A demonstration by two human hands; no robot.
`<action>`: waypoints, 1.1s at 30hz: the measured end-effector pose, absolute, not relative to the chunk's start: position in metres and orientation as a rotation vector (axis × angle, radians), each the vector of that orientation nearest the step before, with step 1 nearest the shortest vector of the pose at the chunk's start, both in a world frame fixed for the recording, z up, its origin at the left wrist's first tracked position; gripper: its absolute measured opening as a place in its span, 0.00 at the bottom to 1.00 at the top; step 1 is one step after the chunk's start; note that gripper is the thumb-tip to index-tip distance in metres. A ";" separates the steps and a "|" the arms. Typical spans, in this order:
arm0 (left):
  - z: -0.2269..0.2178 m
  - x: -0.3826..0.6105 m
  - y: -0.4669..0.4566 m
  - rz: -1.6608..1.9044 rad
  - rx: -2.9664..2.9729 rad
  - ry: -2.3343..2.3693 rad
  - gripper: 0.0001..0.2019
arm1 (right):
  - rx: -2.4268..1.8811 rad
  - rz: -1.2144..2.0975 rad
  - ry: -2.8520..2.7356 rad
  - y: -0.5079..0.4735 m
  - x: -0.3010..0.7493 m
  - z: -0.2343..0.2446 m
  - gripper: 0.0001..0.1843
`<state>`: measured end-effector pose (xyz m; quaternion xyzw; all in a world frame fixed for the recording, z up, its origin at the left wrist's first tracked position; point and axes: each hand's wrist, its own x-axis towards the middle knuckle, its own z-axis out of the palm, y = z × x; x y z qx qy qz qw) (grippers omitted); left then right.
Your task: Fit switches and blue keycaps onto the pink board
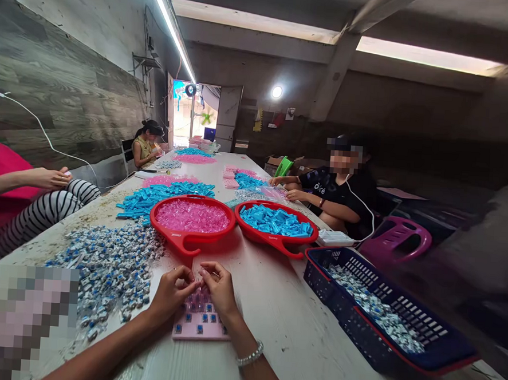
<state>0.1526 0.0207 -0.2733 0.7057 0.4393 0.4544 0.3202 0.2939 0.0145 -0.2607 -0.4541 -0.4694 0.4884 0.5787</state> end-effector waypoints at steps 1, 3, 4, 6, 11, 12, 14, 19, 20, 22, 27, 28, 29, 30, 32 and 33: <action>-0.273 0.153 0.021 1.194 1.856 1.148 0.10 | -1.062 1.132 -1.090 0.014 0.294 -0.261 0.18; -0.273 0.153 0.021 1.190 1.856 1.134 0.09 | -1.066 1.120 -1.075 0.014 0.294 -0.261 0.18; -0.274 0.153 0.021 1.188 1.856 1.128 0.09 | -1.069 1.118 -1.071 0.014 0.294 -0.262 0.18; -0.274 0.153 0.020 1.188 1.854 1.118 0.09 | -1.069 1.121 -1.061 0.014 0.293 -0.263 0.18; -0.275 0.153 0.020 1.188 1.836 1.102 0.08 | -1.053 1.121 -0.987 0.016 0.293 -0.264 0.21; -0.275 0.153 0.020 1.186 1.830 1.102 0.09 | -1.054 1.120 -0.976 0.016 0.293 -0.264 0.22; -0.275 0.153 0.021 1.186 1.815 1.110 0.10 | -1.058 1.120 -0.962 0.016 0.294 -0.263 0.23; -0.273 0.152 0.022 1.208 1.759 1.145 0.12 | -1.054 1.123 -0.961 0.014 0.294 -0.264 0.23; -0.272 0.152 0.022 1.212 1.751 1.146 0.13 | -1.058 1.113 -0.965 0.014 0.294 -0.264 0.22; -0.272 0.152 0.022 1.216 1.737 1.141 0.13 | -1.076 1.076 -0.976 0.014 0.294 -0.265 0.22; -0.271 0.153 0.023 1.221 1.700 1.132 0.15 | -1.108 1.003 -1.015 0.016 0.294 -0.266 0.21; -0.271 0.153 0.023 1.224 1.693 1.132 0.16 | -1.108 0.999 -1.022 0.016 0.295 -0.266 0.21; -0.271 0.153 0.024 1.227 1.687 1.132 0.16 | -1.107 0.995 -1.029 0.016 0.295 -0.266 0.22; -0.271 0.153 0.024 1.231 1.685 1.131 0.16 | -1.106 0.993 -1.037 0.016 0.295 -0.267 0.22; -0.272 0.152 0.025 1.240 1.691 1.126 0.14 | -1.108 0.985 -1.056 0.016 0.296 -0.268 0.23; -0.272 0.152 0.025 1.245 1.700 1.124 0.13 | -1.112 0.980 -1.069 0.016 0.296 -0.268 0.23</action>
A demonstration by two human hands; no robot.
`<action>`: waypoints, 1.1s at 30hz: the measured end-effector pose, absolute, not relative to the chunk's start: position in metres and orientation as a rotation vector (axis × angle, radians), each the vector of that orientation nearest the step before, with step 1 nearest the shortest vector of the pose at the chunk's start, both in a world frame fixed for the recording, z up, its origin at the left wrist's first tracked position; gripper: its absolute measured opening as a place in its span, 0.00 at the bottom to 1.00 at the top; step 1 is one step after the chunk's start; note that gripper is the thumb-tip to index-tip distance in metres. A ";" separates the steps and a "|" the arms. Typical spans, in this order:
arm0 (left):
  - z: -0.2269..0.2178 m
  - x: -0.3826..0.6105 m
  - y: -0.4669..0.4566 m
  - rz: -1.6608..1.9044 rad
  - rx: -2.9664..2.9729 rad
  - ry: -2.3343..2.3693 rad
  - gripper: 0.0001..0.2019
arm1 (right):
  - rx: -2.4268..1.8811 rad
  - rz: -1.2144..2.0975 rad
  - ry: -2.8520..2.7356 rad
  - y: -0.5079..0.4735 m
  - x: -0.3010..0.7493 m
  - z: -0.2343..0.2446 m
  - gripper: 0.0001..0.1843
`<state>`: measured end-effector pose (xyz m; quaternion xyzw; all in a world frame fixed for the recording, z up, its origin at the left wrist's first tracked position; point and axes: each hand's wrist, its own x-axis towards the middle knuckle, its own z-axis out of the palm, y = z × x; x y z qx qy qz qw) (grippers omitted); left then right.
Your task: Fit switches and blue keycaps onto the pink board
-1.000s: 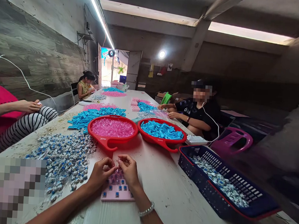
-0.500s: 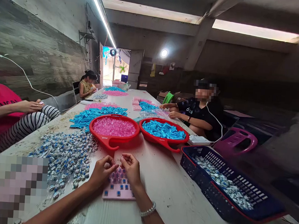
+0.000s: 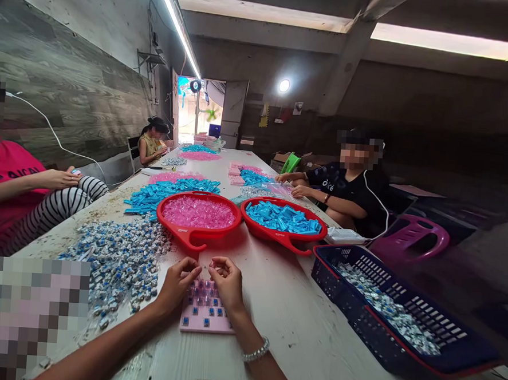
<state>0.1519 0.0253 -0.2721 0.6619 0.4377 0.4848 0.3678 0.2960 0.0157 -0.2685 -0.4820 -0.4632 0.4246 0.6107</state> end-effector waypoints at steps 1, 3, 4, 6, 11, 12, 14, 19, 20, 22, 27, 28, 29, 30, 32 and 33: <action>-0.273 0.152 0.025 1.249 1.711 1.122 0.12 | -1.121 0.975 -1.083 0.016 0.296 -0.269 0.22; -0.274 0.151 0.025 1.245 1.736 1.117 0.10 | -1.139 0.967 -1.107 0.015 0.296 -0.271 0.21; -0.274 0.151 0.025 1.239 1.747 1.114 0.10 | -1.145 0.964 -1.113 0.015 0.296 -0.271 0.20; -0.275 0.151 0.024 1.222 1.764 1.108 0.09 | -1.148 0.962 -1.107 0.015 0.296 -0.272 0.21; -0.275 0.152 0.023 1.196 1.819 1.111 0.07 | -1.128 0.944 -1.072 0.014 0.295 -0.270 0.23; -0.275 0.152 0.023 1.195 1.832 1.114 0.06 | -1.129 0.945 -1.070 0.014 0.295 -0.269 0.23; -0.275 0.152 0.023 1.194 1.853 1.119 0.05 | -1.130 0.953 -1.063 0.013 0.295 -0.268 0.23; -0.276 0.151 0.024 1.207 1.883 1.138 0.04 | -1.114 0.977 -1.046 0.012 0.294 -0.267 0.23; -0.276 0.151 0.024 1.211 1.886 1.139 0.04 | -1.112 0.979 -1.045 0.012 0.294 -0.266 0.23; -0.276 0.151 0.024 1.219 1.890 1.137 0.04 | -1.112 0.982 -1.042 0.012 0.294 -0.265 0.23; -0.277 0.151 0.024 1.218 1.908 1.152 0.06 | -1.111 1.004 -1.032 0.011 0.294 -0.267 0.24; -0.277 0.151 0.024 1.216 1.911 1.160 0.06 | -1.109 1.006 -1.035 0.011 0.294 -0.269 0.23; -0.277 0.152 0.024 1.213 1.913 1.166 0.07 | -1.109 1.004 -1.042 0.011 0.294 -0.270 0.22; -0.277 0.152 0.024 1.211 1.912 1.168 0.07 | -1.113 0.992 -1.053 0.011 0.295 -0.271 0.21; -0.275 0.152 0.023 1.215 1.905 1.149 0.07 | -1.146 0.911 -1.095 0.014 0.297 -0.268 0.19; -0.275 0.151 0.022 1.217 1.899 1.134 0.07 | -1.175 0.844 -1.138 0.018 0.299 -0.265 0.20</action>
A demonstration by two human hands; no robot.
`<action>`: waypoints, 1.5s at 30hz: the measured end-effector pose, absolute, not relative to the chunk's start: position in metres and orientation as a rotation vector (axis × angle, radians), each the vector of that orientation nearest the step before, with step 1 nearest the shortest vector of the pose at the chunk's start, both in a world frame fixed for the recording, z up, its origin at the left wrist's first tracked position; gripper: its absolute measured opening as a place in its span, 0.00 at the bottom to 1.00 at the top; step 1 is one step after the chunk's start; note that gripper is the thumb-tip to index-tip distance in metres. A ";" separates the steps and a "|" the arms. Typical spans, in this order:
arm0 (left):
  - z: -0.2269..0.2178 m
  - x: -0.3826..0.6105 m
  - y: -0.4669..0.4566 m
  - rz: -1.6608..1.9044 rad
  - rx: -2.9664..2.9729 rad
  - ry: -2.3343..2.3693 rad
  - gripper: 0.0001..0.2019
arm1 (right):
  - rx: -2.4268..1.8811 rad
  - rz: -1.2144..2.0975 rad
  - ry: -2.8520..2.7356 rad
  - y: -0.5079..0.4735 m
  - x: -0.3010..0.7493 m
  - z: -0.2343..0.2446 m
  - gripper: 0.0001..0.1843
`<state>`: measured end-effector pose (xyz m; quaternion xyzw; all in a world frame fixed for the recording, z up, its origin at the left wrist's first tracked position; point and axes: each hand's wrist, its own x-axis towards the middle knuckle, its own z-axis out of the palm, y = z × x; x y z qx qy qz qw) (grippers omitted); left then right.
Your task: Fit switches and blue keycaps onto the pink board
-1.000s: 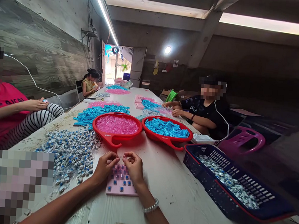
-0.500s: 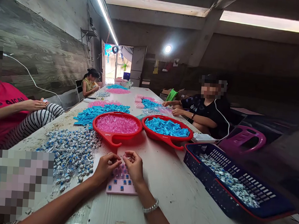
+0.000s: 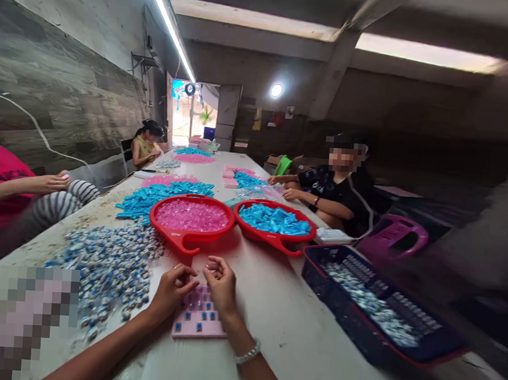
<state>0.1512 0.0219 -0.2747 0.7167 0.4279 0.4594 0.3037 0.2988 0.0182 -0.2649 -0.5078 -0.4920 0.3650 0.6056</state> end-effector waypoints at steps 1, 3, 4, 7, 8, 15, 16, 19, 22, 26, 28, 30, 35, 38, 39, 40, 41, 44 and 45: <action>-0.275 0.151 0.022 1.220 1.895 1.112 0.07 | -1.213 0.761 -1.197 0.024 0.301 -0.260 0.23; -0.277 0.149 0.024 1.195 1.899 1.101 0.07 | -1.309 0.615 -1.391 0.041 0.308 -0.245 0.34; -0.279 0.148 0.026 1.172 1.918 1.107 0.08 | -1.378 0.563 -1.507 0.050 0.311 -0.237 0.37; -0.284 0.144 0.032 1.143 2.005 1.132 0.09 | -1.537 0.567 -1.789 0.075 0.321 -0.218 0.39; -0.285 0.144 0.033 1.147 2.036 1.138 0.09 | -1.557 0.578 -1.830 0.080 0.322 -0.215 0.39; -0.279 0.146 0.027 1.138 2.080 1.116 0.13 | -1.570 0.581 -1.870 0.086 0.321 -0.224 0.45; -0.278 0.147 0.025 1.111 2.090 1.099 0.13 | -1.569 0.589 -1.872 0.086 0.321 -0.224 0.45; -0.275 0.148 0.022 1.006 2.137 1.065 0.13 | -1.560 0.640 -1.874 0.084 0.321 -0.221 0.48; -0.275 0.149 0.021 0.927 2.162 1.064 0.10 | -1.502 0.774 -1.838 0.072 0.322 -0.220 0.48; -0.277 0.151 0.023 0.987 2.056 1.049 0.09 | -1.161 1.264 -1.579 0.042 0.334 -0.232 0.40; -0.279 0.151 0.025 1.022 1.992 1.054 0.11 | -1.114 1.280 -1.499 0.030 0.343 -0.243 0.25; -0.279 0.151 0.026 1.029 1.971 1.064 0.12 | -1.158 1.151 -1.429 0.023 0.349 -0.255 0.17; -0.278 0.149 0.028 0.979 2.099 1.084 0.11 | -1.217 0.801 -1.273 0.019 0.349 -0.271 0.13; -0.277 0.147 0.030 0.922 2.155 1.111 0.12 | -1.278 0.708 -1.380 0.015 0.344 -0.270 0.10; -0.276 0.147 0.031 0.913 2.153 1.113 0.12 | -1.298 0.690 -1.428 0.013 0.342 -0.270 0.09; -0.276 0.146 0.031 0.911 2.143 1.111 0.12 | -1.311 0.674 -1.470 0.011 0.341 -0.269 0.09; -0.275 0.146 0.031 0.911 2.127 1.105 0.12 | -1.315 0.664 -1.499 0.010 0.340 -0.268 0.09; -0.274 0.146 0.029 0.934 2.073 1.108 0.11 | -1.308 0.669 -1.485 0.007 0.338 -0.268 0.09; -0.274 0.146 0.028 0.944 2.058 1.115 0.11 | -1.302 0.678 -1.467 0.007 0.337 -0.268 0.09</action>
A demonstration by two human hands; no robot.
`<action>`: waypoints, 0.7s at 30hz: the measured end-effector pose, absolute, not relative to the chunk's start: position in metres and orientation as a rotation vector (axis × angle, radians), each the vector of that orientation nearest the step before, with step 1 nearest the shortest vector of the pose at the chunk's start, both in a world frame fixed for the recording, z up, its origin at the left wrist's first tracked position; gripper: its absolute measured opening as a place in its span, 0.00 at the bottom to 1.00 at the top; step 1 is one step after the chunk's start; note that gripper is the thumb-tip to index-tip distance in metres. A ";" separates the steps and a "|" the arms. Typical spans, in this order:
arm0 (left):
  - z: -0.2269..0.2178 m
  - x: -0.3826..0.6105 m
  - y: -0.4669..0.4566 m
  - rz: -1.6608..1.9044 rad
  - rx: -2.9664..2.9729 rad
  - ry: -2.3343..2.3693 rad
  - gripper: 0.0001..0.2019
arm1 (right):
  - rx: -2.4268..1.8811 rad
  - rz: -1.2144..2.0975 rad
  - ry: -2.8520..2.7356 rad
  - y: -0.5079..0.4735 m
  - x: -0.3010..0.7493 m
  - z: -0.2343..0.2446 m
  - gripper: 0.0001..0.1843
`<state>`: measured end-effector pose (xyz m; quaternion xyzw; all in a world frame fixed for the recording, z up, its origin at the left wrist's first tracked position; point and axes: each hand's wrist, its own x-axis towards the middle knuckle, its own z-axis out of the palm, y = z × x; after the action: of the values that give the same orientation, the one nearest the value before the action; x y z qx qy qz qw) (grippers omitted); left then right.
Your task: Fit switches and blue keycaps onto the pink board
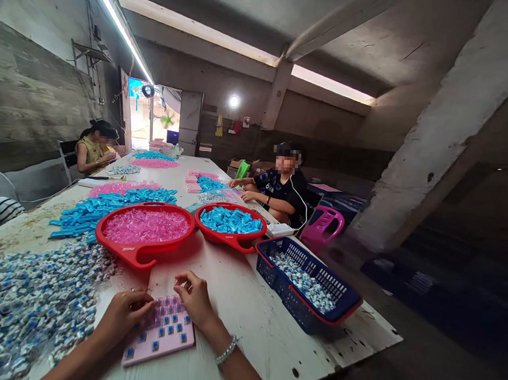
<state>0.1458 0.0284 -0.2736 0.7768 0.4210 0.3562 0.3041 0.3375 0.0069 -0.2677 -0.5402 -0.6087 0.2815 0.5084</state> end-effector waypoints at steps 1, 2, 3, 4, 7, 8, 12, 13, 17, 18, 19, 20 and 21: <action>-0.273 0.146 0.027 0.954 2.044 1.122 0.11 | -1.295 0.684 -1.448 0.007 0.337 -0.268 0.10; -0.273 0.146 0.026 0.964 2.028 1.125 0.11 | -1.291 0.681 -1.433 0.007 0.337 -0.268 0.10; -0.272 0.147 0.026 0.973 2.008 1.124 0.11 | -1.293 0.668 -1.427 0.007 0.337 -0.268 0.10; -0.272 0.147 0.025 0.981 1.982 1.120 0.11 | -1.298 0.647 -1.432 0.006 0.337 -0.268 0.09; -0.273 0.149 0.025 1.003 1.879 1.106 0.11 | -1.317 0.577 -1.495 0.005 0.336 -0.268 0.09; -0.273 0.150 0.025 1.010 1.850 1.103 0.11 | -1.313 0.559 -1.519 0.004 0.336 -0.268 0.09; -0.277 0.151 0.026 1.015 1.771 1.106 0.11 | -1.272 0.472 -1.554 0.004 0.336 -0.268 0.09; -0.277 0.151 0.026 1.026 1.739 1.110 0.12 | -1.258 0.434 -1.548 0.004 0.338 -0.267 0.09; -0.267 0.146 0.023 1.253 1.567 1.153 0.14 | -1.225 0.264 -1.499 -0.003 0.353 -0.260 0.09; -0.264 0.145 0.023 1.336 1.540 1.176 0.15 | -1.226 0.233 -1.504 -0.006 0.359 -0.258 0.09; -0.261 0.144 0.022 1.401 1.526 1.201 0.16 | -1.230 0.208 -1.524 -0.010 0.365 -0.257 0.09; -0.259 0.144 0.022 1.439 1.525 1.221 0.16 | -1.235 0.188 -1.558 -0.014 0.372 -0.256 0.08; -0.258 0.144 0.021 1.441 1.540 1.230 0.16 | -1.235 0.168 -1.602 -0.018 0.379 -0.256 0.08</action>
<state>0.1443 0.0210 -0.2584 0.5924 0.4734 0.5544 0.3429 0.3786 -0.0179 -0.2558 -0.5170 -0.6703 0.0704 0.5276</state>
